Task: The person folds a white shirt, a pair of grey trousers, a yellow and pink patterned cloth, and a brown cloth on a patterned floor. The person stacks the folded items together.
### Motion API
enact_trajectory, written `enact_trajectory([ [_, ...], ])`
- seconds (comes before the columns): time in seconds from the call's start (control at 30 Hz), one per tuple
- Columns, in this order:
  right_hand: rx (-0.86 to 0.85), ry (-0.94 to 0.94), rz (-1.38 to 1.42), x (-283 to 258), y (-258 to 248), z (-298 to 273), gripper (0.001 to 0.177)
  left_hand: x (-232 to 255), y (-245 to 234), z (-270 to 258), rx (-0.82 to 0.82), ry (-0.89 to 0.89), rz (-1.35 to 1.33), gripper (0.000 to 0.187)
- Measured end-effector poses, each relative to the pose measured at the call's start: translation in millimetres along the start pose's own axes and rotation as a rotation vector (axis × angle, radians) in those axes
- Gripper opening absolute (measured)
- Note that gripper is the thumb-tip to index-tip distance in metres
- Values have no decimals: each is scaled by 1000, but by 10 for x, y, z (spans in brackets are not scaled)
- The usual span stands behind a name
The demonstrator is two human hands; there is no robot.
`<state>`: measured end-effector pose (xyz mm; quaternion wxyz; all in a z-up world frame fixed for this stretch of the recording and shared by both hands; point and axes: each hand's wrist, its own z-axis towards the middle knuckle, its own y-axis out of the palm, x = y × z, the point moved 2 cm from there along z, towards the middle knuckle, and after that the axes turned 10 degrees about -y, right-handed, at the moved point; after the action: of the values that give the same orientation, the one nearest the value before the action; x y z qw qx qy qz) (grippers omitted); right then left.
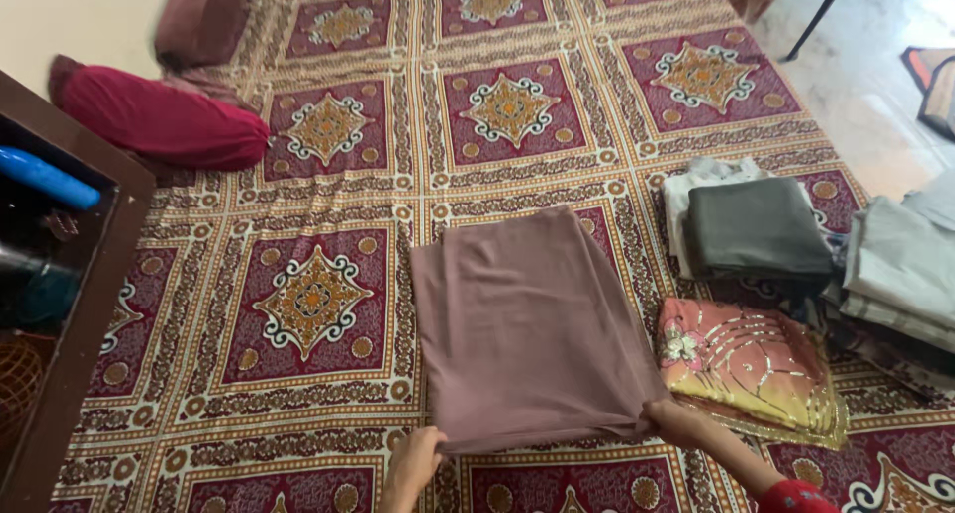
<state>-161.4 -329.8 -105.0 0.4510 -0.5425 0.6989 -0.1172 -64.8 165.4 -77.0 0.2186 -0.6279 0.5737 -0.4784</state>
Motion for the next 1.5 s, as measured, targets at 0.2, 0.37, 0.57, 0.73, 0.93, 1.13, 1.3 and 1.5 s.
enact_trajectory([
  [0.2, -144, 88, -70, 229, -241, 365, 11, -178, 83, 359, 5, -71, -25, 27],
  [0.37, 392, -283, -149, 436, -810, 848, 27, -168, -325, 884, -113, -295, -84, 22],
  [0.57, 493, -256, -209, 699, -1711, 1541, 23, 141, -1074, 1710, 371, 93, 176, 26],
  [0.73, 496, -17, -364, 655, -2547, 2180, 24, 532, -1727, 2452, 427, 20, 367, 19],
  [0.93, 901, -42, -326, 703, -2815, 2611, 70, 698, -1733, 3138, 519, 50, 556, 83],
  [1.13, 678, 343, -99, 1097, -1421, 2665, 79, 195, -179, 3293, 81, -512, -10, 85],
  [1.3, 926, 474, 30, 1144, -329, 2462, 100, -290, 1072, 3054, 25, -935, -233, 124],
  [1.5, 1062, 815, 378, 1335, -39, 2624, 119, -503, 1363, 3108, 139, -1105, -242, 113],
])
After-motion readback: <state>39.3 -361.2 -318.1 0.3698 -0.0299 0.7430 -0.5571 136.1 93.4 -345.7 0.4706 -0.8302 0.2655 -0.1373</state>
